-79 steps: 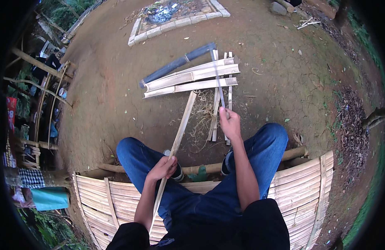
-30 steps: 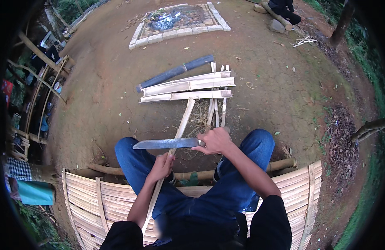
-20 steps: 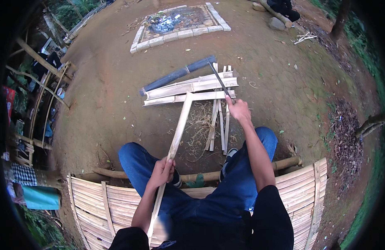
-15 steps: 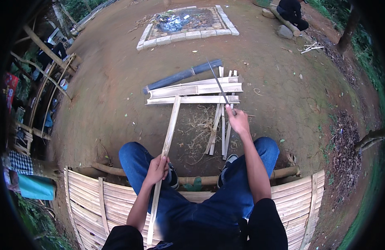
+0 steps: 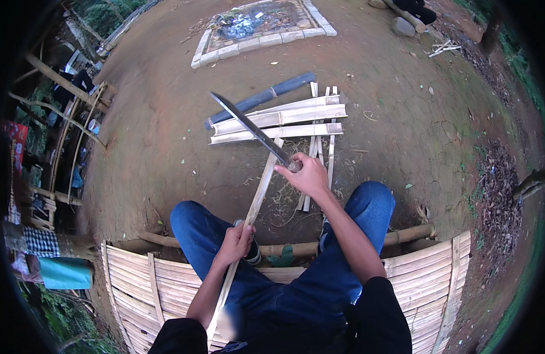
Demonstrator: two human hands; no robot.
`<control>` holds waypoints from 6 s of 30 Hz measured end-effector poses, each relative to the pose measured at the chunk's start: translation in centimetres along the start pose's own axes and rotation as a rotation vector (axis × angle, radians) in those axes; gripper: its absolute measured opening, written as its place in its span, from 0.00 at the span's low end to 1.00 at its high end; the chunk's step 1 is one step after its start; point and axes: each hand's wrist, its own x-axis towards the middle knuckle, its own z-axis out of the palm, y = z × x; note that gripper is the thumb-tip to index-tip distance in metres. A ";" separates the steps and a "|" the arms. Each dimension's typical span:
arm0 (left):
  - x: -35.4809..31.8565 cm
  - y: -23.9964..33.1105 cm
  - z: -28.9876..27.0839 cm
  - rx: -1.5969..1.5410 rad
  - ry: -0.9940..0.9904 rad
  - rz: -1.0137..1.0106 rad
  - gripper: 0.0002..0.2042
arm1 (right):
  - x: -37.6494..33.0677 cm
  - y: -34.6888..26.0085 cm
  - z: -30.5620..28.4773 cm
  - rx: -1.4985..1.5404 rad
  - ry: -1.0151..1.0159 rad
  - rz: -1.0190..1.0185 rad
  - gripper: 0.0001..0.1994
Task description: The person shaves thin strips from a long bamboo stick using a machete while sitting on a bamboo platform. The person repeatedly runs the blade along the stick to smooth the surface, causing bamboo shavings to fall to the ground.
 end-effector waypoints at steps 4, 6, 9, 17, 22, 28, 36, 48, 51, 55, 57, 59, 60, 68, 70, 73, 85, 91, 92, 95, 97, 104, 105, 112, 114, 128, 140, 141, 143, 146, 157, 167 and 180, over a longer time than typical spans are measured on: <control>-0.1 0.0 1.0 0.113 0.023 -0.006 0.12 | 2.0 2.4 2.3 0.276 0.173 -0.094 0.24; -0.3 0.4 1.0 0.146 0.036 0.035 0.12 | 2.6 2.9 3.0 0.546 0.189 -0.010 0.18; -0.5 1.3 1.2 0.198 0.016 0.062 0.13 | 3.3 2.7 2.8 0.893 0.188 0.128 0.09; -0.7 1.1 1.8 0.269 -0.003 0.122 0.13 | 3.3 3.2 1.2 0.909 0.181 0.182 0.09; -0.6 0.8 2.3 0.281 0.004 0.133 0.13 | 3.3 3.9 1.5 0.878 0.225 0.184 0.08; -0.6 0.8 2.8 0.308 0.013 0.121 0.13 | 3.9 5.2 1.6 0.539 0.366 0.029 0.10; -0.9 0.8 3.2 0.404 0.056 0.092 0.13 | 2.5 2.3 0.2 0.049 0.463 -0.076 0.11; -0.4 1.3 4.0 0.461 0.101 0.052 0.13 | 2.5 2.1 -0.3 -0.132 0.537 -0.052 0.11; -0.3 1.0 4.1 0.457 0.122 0.079 0.13 | 2.5 2.2 -0.5 -0.168 0.545 -0.070 0.10; -0.1 1.5 4.1 0.458 0.107 0.060 0.13 | 2.8 2.5 -0.6 -0.195 0.573 -0.085 0.09; 0.0 2.0 4.2 0.458 0.105 0.060 0.13 | 2.8 2.4 -0.8 -0.227 0.595 -0.079 0.08; 0.1 2.1 4.3 0.465 0.102 0.051 0.13 | 3.0 2.5 -1.3 -0.270 0.640 -0.082 0.07; 0.1 2.0 4.4 0.471 0.095 0.044 0.13 | 3.3 2.9 -1.9 -0.299 0.678 -0.087 0.07; -1.2 1.1 1.3 0.304 0.196 0.083 0.11 | 4.1 5.2 -2.6 0.085 0.568 0.004 0.17; -1.5 1.2 0.2 0.312 0.242 0.102 0.10 | 3.9 5.4 -2.3 0.190 0.466 0.032 0.20; -1.0 1.6 -1.1 0.144 0.213 -0.013 0.12 | 3.5 5.1 -2.2 0.243 0.403 0.054 0.19; -1.4 1.2 -1.2 0.062 0.250 -0.213 0.13 | 1.0 1.7 0.0 0.310 0.165 -0.094 0.18; -5.5 2.2 -0.1 0.513 0.449 0.004 0.18 | 0.2 0.8 -0.3 0.125 0.124 -0.189 0.10; -6.1 3.3 -0.2 0.584 0.463 0.028 0.19 | -0.1 0.6 -0.7 0.066 0.100 -0.163 0.10; -7.7 4.5 -1.0 0.656 0.367 -0.064 0.19 | -0.3 1.6 -0.8 -0.068 0.157 -0.277 0.10; -9.2 4.8 -1.4 0.684 0.222 -0.236 0.19 | -0.5 1.4 -0.7 -0.113 0.164 -0.333 0.11; -11.2 1.4 2.4 0.964 0.349 -0.175 0.14 | -1.3 0.7 -0.2 -0.291 0.064 -0.482 0.14; -11.1 1.0 2.9 1.027 0.379 -0.170 0.13 | -1.5 0.7 -0.1 -0.310 0.046 -0.511 0.14; -9.9 0.4 2.6 0.722 0.461 0.052 0.06 | -3.7 0.6 1.8 -0.238 -0.035 -0.650 0.13; -8.9 2.0 2.4 0.393 0.407 -0.187 0.04 | -4.1 0.1 2.2 -0.198 -0.018 -0.658 0.12; -3.3 4.4 -0.3 -0.256 0.260 -0.034 0.13 | -5.8 -0.7 3.1 -0.059 -0.255 -0.616 0.28; -5.4 4.6 -0.4 -0.591 0.255 -0.113 0.13 | -6.1 -0.8 4.1 -0.102 -0.127 -0.715 0.27; -5.6 4.6 -0.4 -0.597 0.246 -0.123 0.14 | -5.6 -0.6 4.0 -0.072 -0.122 -0.656 0.27; -6.2 4.4 -0.4 -0.609 0.225 -0.142 0.17 | -4.9 0.0 4.0 -0.011 -0.110 -0.535 0.27; -5.7 4.0 -0.7 -0.582 0.259 -0.106 0.10 | -6.2 0.0 4.0 -0.110 -0.156 -0.726 0.27; -6.5 4.2 -0.4 -0.563 0.288 -0.154 0.23 | -5.5 -0.4 3.8 -0.014 -0.266 -0.509 0.28; -5.6 2.7 -0.3 -0.433 0.354 -0.102 0.12 | -7.9 -0.4 5.2 -0.039 -0.282 -0.778 0.27; -4.7 4.7 0.3 -0.524 0.369 -0.144 0.22 | -6.0 0.3 5.1 -0.090 -0.200 -0.667 0.28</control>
